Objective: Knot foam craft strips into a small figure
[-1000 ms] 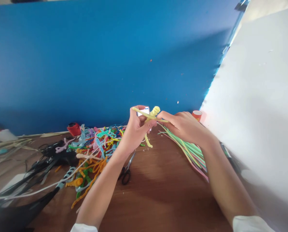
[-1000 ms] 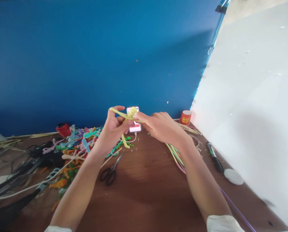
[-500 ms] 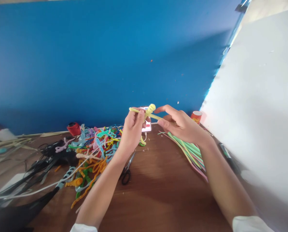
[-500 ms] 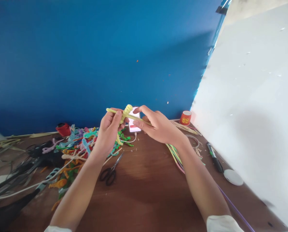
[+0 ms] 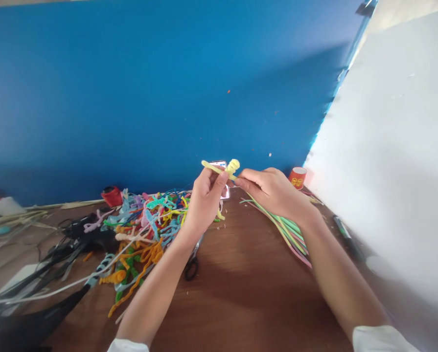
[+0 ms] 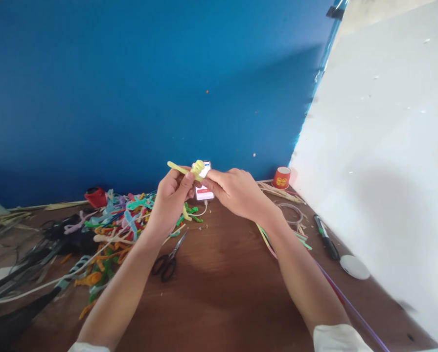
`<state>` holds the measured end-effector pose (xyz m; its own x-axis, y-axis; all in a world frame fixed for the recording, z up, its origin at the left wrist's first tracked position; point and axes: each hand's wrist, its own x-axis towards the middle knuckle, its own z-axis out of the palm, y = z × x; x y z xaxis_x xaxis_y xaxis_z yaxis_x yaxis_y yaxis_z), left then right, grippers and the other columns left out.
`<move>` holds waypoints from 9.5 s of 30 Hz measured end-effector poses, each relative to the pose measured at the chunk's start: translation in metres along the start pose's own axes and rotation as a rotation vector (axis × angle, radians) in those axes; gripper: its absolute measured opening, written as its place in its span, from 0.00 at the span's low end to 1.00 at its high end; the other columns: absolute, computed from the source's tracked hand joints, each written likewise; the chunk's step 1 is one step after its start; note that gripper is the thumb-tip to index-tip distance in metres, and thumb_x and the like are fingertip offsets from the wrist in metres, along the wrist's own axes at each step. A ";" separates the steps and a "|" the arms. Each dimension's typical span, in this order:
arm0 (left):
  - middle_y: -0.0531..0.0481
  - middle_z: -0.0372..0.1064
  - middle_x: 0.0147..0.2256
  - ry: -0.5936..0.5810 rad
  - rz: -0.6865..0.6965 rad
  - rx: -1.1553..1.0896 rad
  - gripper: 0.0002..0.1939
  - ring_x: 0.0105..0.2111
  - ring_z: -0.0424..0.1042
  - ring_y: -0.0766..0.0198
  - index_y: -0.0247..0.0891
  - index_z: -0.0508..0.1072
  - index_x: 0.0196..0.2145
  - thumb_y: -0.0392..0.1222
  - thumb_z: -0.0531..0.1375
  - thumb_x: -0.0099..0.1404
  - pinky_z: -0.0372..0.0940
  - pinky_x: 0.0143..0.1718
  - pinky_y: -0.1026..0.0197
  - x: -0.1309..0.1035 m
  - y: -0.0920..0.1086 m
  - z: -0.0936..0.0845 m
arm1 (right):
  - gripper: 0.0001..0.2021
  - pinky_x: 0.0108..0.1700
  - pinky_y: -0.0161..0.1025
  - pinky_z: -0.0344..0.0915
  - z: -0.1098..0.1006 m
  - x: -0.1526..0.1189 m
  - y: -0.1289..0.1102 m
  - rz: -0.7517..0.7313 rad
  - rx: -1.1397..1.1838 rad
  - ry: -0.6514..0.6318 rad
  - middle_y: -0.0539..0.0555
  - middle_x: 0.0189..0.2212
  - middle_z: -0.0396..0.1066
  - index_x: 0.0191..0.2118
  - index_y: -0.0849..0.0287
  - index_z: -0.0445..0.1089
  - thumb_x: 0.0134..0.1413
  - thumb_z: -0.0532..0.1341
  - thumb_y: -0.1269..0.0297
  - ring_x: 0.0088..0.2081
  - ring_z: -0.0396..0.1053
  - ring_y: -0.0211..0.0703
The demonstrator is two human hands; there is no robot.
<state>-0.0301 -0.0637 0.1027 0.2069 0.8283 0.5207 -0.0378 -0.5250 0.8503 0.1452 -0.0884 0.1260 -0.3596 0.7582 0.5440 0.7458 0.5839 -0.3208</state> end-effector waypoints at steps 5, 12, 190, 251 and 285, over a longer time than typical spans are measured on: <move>0.50 0.73 0.31 -0.037 -0.028 0.007 0.15 0.26 0.70 0.68 0.38 0.69 0.41 0.54 0.57 0.69 0.64 0.29 0.64 0.000 -0.001 0.002 | 0.14 0.30 0.38 0.43 0.001 0.000 0.002 0.002 -0.063 -0.005 0.46 0.19 0.55 0.32 0.57 0.65 0.68 0.49 0.60 0.22 0.51 0.35; 0.50 0.66 0.23 -0.159 -0.094 0.195 0.27 0.26 0.66 0.65 0.37 0.67 0.29 0.63 0.47 0.71 0.61 0.31 0.62 -0.002 -0.005 -0.002 | 0.17 0.30 0.37 0.43 0.001 0.001 0.007 -0.017 -0.087 -0.006 0.46 0.19 0.54 0.30 0.56 0.64 0.69 0.49 0.57 0.22 0.50 0.36; 0.48 0.76 0.38 0.194 0.310 0.200 0.04 0.34 0.71 0.65 0.41 0.78 0.35 0.40 0.62 0.67 0.64 0.35 0.62 -0.006 0.008 0.007 | 0.13 0.21 0.34 0.38 0.039 0.011 -0.007 0.468 1.537 0.029 0.42 0.19 0.47 0.23 0.58 0.63 0.45 0.68 0.63 0.21 0.42 0.30; 0.53 0.66 0.26 0.186 -0.020 -0.137 0.15 0.25 0.62 0.71 0.38 0.75 0.35 0.53 0.63 0.65 0.58 0.26 0.66 -0.006 -0.003 0.015 | 0.13 0.28 0.36 0.50 0.052 0.009 -0.004 -0.201 -0.159 0.664 0.50 0.23 0.64 0.29 0.56 0.59 0.68 0.51 0.69 0.24 0.58 0.36; 0.54 0.63 0.23 0.179 -0.115 -0.225 0.22 0.23 0.62 0.70 0.38 0.67 0.27 0.61 0.61 0.64 0.58 0.26 0.66 -0.008 0.001 0.019 | 0.10 0.22 0.33 0.50 0.034 0.009 -0.004 0.157 0.833 0.414 0.43 0.19 0.58 0.31 0.57 0.65 0.57 0.63 0.59 0.19 0.53 0.31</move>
<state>-0.0135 -0.0750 0.0983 0.0479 0.9115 0.4084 -0.2438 -0.3858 0.8898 0.1199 -0.0747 0.1058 0.0582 0.7757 0.6284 0.0698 0.6247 -0.7777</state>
